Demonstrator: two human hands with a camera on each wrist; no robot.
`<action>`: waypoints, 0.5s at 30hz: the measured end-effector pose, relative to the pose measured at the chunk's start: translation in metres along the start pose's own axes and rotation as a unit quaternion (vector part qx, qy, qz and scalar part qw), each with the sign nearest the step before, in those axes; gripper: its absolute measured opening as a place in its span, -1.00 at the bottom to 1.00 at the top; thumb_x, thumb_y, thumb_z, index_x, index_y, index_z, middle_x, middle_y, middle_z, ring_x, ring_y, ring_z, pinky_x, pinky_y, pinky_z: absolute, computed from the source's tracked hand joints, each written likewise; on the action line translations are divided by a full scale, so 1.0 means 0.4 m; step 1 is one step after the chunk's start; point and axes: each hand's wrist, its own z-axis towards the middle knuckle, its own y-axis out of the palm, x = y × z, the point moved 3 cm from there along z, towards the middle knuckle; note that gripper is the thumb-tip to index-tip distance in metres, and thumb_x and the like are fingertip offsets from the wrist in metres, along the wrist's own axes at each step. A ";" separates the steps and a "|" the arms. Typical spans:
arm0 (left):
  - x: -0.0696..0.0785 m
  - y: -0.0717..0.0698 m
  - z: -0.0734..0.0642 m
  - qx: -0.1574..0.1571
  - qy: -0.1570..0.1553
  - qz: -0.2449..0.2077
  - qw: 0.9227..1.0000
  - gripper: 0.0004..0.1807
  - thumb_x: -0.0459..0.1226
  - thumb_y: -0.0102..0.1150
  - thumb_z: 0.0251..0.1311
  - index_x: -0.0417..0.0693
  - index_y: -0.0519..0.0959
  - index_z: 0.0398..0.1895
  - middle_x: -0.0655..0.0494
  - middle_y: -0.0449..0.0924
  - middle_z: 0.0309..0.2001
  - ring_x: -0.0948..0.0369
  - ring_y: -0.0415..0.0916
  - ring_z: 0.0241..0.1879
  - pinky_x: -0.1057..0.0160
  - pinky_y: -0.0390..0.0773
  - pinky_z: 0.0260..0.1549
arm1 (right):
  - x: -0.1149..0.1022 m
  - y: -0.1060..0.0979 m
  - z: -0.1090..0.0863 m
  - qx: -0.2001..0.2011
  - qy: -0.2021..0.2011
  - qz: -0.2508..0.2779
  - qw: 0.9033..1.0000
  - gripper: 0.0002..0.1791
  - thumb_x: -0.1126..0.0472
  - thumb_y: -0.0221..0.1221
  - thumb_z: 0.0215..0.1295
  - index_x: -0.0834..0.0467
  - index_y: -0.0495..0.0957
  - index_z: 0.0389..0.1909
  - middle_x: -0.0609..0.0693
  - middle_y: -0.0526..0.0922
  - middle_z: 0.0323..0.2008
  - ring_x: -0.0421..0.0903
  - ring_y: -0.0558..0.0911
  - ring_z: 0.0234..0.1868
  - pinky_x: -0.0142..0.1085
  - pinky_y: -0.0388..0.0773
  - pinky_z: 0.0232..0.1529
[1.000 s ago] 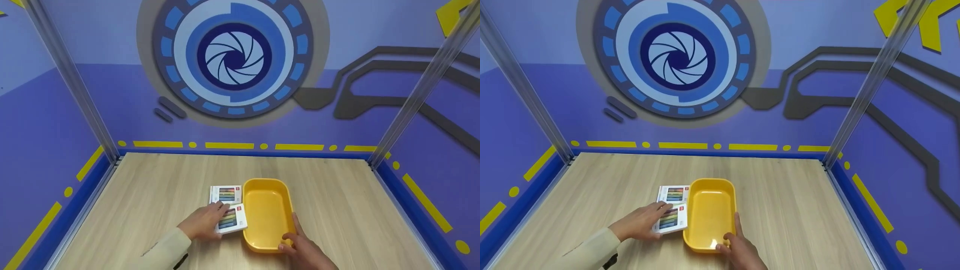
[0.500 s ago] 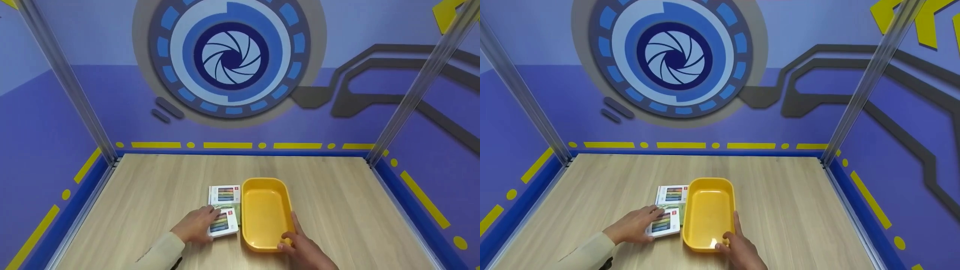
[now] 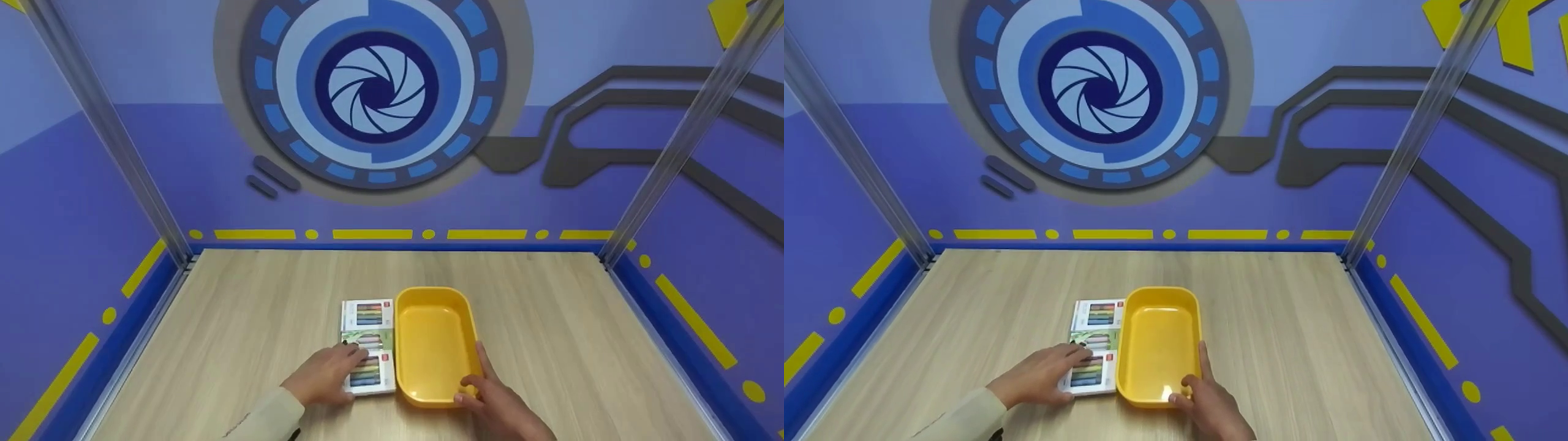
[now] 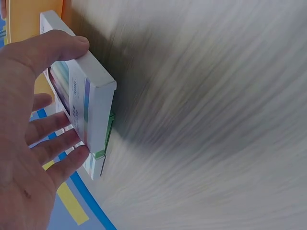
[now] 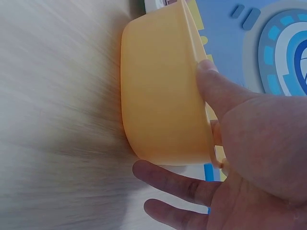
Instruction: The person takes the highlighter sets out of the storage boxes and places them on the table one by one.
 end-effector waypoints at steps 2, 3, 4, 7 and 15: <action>0.002 0.005 -0.003 -0.006 -0.001 -0.012 1.000 -0.22 0.01 0.32 -0.13 0.19 0.27 0.25 0.11 0.35 0.19 0.14 0.35 0.13 0.04 0.39 0.14 | 0.000 0.000 0.001 -0.001 0.005 0.001 1.000 -0.47 -0.25 0.08 0.13 0.10 0.51 -0.10 0.11 -0.46 0.44 -0.14 0.46 -0.26 -0.25 0.47 -0.30; 0.002 0.006 -0.004 -0.009 -0.004 -0.017 1.000 -0.22 0.01 0.32 -0.13 0.20 0.27 0.25 0.11 0.35 0.20 0.14 0.34 0.13 0.03 0.39 0.15 | 0.000 0.001 0.002 -0.003 0.012 0.004 1.000 -0.47 -0.26 0.08 0.12 0.09 0.51 -0.11 0.10 -0.46 0.44 -0.13 0.46 -0.25 -0.22 0.48 -0.27; 0.003 0.008 -0.005 -0.012 -0.006 -0.019 1.000 -0.23 0.02 0.31 -0.12 0.21 0.27 0.25 0.12 0.35 0.21 0.14 0.34 0.14 0.03 0.38 0.16 | 0.000 0.002 0.003 -0.005 0.020 0.007 1.000 -0.47 -0.26 0.08 0.11 0.07 0.51 -0.11 0.09 -0.46 0.44 -0.12 0.46 -0.24 -0.20 0.49 -0.24; 0.003 0.011 -0.006 -0.019 -0.015 -0.025 0.999 -0.24 0.03 0.30 -0.10 0.25 0.26 0.26 0.15 0.32 0.24 0.15 0.30 0.18 0.02 0.33 0.20 | -0.002 0.004 0.008 -0.008 0.036 0.013 0.999 -0.45 -0.28 0.09 0.08 0.06 0.51 -0.11 0.08 -0.46 0.44 -0.11 0.46 -0.20 -0.12 0.50 -0.14; 0.024 0.022 -0.012 -0.034 -0.033 -0.038 0.998 -0.23 0.04 0.29 -0.07 0.34 0.23 0.28 0.22 0.27 0.27 0.18 0.25 0.21 0.03 0.28 0.24 | 0.000 0.006 0.007 0.008 0.035 0.010 0.999 -0.45 -0.28 0.09 0.08 0.06 0.52 -0.11 0.08 -0.46 0.44 -0.13 0.44 -0.24 -0.28 0.44 -0.24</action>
